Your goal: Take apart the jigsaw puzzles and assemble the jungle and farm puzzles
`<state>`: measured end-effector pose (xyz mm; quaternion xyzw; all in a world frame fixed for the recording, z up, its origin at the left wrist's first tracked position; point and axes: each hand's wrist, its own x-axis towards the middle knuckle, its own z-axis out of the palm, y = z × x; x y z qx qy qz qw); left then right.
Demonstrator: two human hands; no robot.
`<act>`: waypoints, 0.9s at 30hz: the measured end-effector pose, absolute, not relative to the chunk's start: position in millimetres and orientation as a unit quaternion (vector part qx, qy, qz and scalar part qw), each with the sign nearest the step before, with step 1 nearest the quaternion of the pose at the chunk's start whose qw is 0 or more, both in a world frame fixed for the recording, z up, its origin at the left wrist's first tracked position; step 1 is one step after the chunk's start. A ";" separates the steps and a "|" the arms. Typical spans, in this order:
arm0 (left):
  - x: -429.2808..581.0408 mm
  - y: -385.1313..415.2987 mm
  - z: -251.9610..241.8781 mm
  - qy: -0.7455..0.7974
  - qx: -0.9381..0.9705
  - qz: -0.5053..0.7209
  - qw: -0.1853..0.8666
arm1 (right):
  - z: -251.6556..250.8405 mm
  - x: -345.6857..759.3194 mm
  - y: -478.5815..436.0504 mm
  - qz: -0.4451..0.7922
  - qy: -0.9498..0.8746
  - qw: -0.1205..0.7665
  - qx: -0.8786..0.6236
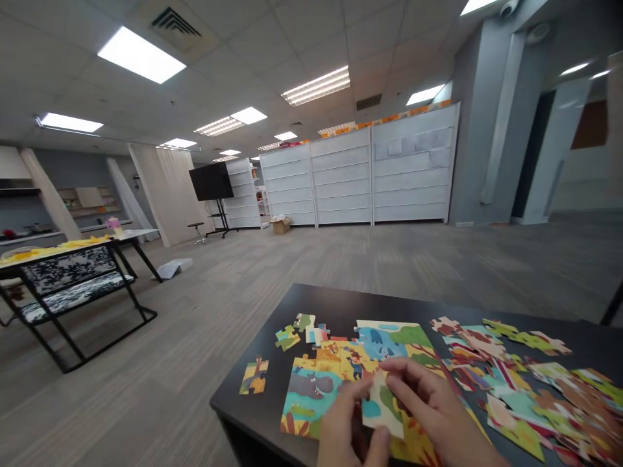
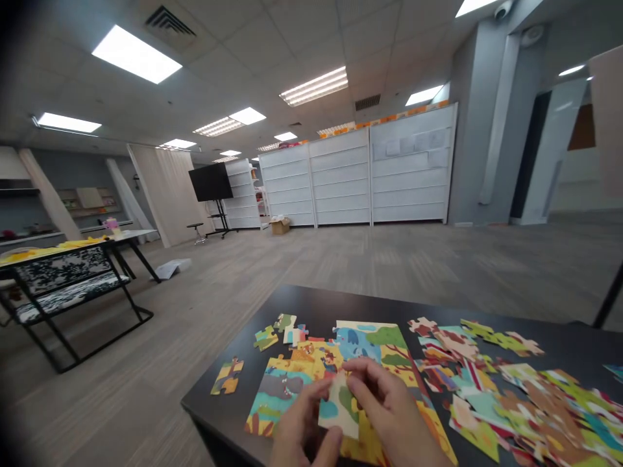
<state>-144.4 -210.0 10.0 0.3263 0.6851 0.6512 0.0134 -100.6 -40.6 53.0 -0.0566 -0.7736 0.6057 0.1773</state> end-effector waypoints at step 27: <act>-157.0 -220.5 18.3 0.586 0.239 0.764 0.128 | 54.7 -90.9 -46.8 0.623 -0.769 0.143 0.006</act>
